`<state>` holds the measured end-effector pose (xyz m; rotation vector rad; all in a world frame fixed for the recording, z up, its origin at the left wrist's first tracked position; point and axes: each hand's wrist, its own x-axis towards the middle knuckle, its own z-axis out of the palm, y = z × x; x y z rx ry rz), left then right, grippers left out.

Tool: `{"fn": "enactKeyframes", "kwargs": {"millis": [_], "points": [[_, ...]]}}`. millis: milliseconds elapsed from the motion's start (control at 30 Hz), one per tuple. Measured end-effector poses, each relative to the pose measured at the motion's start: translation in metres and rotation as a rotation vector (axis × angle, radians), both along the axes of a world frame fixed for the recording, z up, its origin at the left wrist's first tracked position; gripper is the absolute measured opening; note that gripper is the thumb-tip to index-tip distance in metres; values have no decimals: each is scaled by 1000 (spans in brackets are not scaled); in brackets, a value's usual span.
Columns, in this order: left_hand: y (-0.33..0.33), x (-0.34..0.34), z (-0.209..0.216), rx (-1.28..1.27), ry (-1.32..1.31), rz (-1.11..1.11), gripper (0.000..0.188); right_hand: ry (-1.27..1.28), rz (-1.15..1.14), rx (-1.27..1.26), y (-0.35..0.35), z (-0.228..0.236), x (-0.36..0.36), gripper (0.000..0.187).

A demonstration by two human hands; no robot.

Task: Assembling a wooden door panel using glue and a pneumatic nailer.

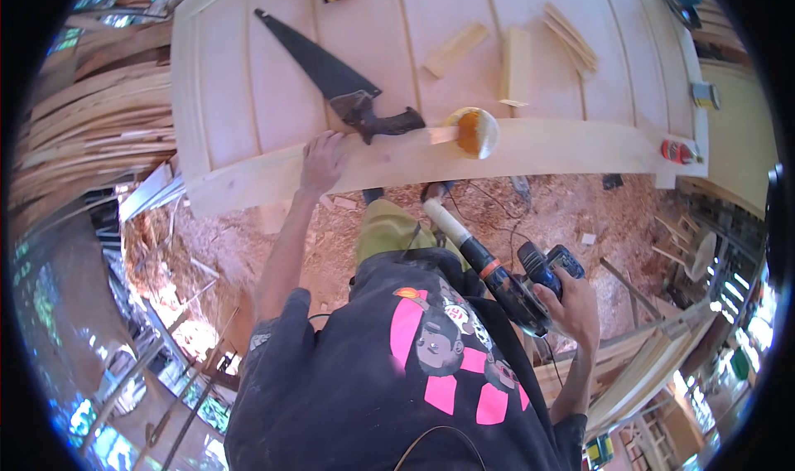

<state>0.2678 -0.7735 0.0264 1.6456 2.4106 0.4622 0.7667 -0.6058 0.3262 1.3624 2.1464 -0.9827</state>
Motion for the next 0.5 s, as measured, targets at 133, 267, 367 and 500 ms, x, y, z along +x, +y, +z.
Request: {"fn": "enactKeyframes", "kwargs": {"millis": [133,267,367,500], "points": [[-36,-44,2,-187,78,210,40,43,75,6,-5,-6,-27,47],[-74,-89,9,-272,118,498,35,3,99,87,-25,-5,-60,48],[-90,-101,-16,-268,227,529,38,-25,170,103,-43,-3,-94,48],[-82,-67,-32,-78,55,141,41,26,228,97,-79,-6,-142,47]]}}
